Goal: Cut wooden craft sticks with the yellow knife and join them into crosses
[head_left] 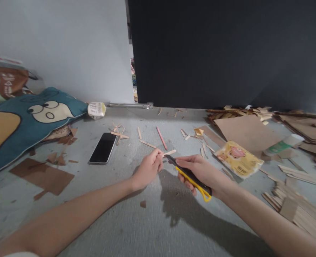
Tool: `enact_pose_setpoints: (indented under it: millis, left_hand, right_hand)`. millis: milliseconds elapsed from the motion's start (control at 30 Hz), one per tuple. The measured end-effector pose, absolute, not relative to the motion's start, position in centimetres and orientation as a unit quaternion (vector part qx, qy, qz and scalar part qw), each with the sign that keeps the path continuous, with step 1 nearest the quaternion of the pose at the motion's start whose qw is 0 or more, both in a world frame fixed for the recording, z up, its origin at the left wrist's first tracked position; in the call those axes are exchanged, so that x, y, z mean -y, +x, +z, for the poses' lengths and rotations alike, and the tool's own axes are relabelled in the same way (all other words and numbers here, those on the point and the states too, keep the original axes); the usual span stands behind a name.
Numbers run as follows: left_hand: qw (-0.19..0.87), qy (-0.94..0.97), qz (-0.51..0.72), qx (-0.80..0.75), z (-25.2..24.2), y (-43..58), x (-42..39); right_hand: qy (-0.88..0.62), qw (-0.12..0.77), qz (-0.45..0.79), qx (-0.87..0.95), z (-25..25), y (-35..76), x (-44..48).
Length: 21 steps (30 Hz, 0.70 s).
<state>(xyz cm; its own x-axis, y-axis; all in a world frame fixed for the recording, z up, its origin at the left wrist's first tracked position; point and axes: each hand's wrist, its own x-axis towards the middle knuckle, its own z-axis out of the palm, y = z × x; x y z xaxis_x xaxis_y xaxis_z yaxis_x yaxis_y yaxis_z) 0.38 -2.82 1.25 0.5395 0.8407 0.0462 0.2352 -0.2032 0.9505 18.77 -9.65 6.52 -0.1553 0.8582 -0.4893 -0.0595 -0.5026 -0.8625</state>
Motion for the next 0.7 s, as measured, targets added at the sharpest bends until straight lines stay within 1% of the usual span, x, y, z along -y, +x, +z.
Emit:
enact_pose_setpoints:
  millis: [133, 233, 333, 400, 467, 533, 600, 700]
  left_hand:
    - [0.507, 0.713, 0.306, -0.375, 1.0, 0.5, 2.8]
    - [0.521, 0.684, 0.334, -0.386, 0.5, 0.5, 2.3]
    - [0.558, 0.617, 0.383, -0.402, 0.2, 0.7, 1.7]
    - [0.597, 0.586, 0.389, -0.386, 0.2, 0.7, 1.5]
    - [0.632, 0.57, 0.381, -0.361, 0.3, 0.8, 1.5]
    - [0.656, 0.563, 0.372, -0.338, 0.4, 0.8, 1.7]
    - [0.668, 0.561, 0.372, -0.318, 0.5, 0.7, 1.9]
    - [0.671, 0.566, 0.379, -0.295, 0.5, 0.6, 2.1]
  right_hand:
    - [-0.547, 0.361, 0.67, 0.349, 6.6, 18.3, 10.0]
    - [-0.551, 0.378, 0.654, 0.356, 6.9, 17.7, 10.5]
    - [-0.545, 0.396, 0.597, 0.436, 6.8, 17.3, 11.1]
    - [-0.554, 0.419, 0.479, 0.537, 6.1, 17.5, 11.2]
    - [-0.568, 0.439, 0.277, 0.639, 4.8, 18.1, 10.7]
    - [-0.54, 0.4, 0.128, 0.73, 3.2, 19.1, 9.9]
    - [-0.492, 0.356, 0.039, 0.793, 1.8, 20.0, 8.9]
    - [-0.475, 0.332, -0.009, 0.815, 0.4, 21.0, 7.8]
